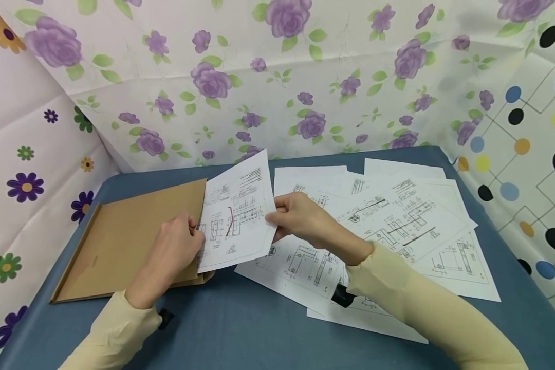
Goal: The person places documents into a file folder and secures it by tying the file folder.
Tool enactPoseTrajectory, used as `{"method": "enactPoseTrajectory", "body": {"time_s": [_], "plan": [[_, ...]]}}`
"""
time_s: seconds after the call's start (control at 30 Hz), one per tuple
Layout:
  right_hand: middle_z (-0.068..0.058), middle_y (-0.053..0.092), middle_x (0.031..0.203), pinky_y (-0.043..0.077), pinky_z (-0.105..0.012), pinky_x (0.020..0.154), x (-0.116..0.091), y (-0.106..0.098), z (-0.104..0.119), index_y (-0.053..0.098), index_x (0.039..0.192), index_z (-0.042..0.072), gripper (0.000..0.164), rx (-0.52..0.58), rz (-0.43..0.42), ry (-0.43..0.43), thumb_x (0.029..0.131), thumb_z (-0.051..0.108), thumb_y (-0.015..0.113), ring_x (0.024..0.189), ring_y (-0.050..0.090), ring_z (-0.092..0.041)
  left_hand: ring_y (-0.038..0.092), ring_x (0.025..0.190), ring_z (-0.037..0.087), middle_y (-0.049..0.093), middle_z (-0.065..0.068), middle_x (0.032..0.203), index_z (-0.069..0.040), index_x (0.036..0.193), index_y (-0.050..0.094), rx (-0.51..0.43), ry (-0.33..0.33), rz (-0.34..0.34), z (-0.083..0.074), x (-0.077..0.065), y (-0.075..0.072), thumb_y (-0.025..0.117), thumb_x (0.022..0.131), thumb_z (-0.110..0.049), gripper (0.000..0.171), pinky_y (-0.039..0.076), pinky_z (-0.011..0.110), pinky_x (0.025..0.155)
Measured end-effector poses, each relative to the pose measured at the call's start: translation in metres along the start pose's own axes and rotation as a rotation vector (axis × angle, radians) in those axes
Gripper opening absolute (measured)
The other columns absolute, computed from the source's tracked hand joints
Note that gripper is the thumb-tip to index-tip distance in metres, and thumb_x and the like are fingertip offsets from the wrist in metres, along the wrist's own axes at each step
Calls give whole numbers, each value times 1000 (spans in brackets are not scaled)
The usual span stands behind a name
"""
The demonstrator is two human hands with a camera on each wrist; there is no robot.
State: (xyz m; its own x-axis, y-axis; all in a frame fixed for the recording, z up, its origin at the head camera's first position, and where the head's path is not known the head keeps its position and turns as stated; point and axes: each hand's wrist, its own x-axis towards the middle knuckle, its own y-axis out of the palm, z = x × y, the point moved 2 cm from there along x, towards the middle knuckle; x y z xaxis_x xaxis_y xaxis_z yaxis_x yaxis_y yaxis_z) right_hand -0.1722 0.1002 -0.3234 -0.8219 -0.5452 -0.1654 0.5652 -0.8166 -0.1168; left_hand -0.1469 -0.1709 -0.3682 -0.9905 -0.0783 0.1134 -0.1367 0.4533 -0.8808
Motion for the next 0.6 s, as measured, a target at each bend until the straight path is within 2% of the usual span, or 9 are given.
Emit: {"method": "enactPoseTrajectory", "body": {"time_s": [0.13, 0.37, 0.6], "plan": [[-20, 73, 116, 60, -40, 76, 10, 8, -3, 62, 130, -10, 30, 8, 12, -5, 101, -2, 58, 95, 74, -26, 51, 59, 26, 51, 13, 73, -1, 88, 51, -4, 7, -9, -3, -1, 0, 53, 91, 0, 4, 35, 30, 49], [-19, 73, 117, 60, -48, 81, 31, 26, -11, 64, 129, -9, 30, -3, 30, -26, 101, -4, 59, 95, 75, -29, 50, 59, 26, 51, 13, 73, -1, 87, 51, -9, 17, -23, -4, -2, 1, 51, 89, 2, 4, 34, 30, 49], [-16, 73, 116, 60, -45, 80, 46, 40, -9, 65, 129, -6, 29, 5, 2, 0, 101, 0, 60, 92, 75, -27, 52, 59, 26, 53, 13, 73, -1, 87, 52, -2, 19, -46, -6, -2, 1, 55, 89, 2, 4, 35, 30, 48]]}}
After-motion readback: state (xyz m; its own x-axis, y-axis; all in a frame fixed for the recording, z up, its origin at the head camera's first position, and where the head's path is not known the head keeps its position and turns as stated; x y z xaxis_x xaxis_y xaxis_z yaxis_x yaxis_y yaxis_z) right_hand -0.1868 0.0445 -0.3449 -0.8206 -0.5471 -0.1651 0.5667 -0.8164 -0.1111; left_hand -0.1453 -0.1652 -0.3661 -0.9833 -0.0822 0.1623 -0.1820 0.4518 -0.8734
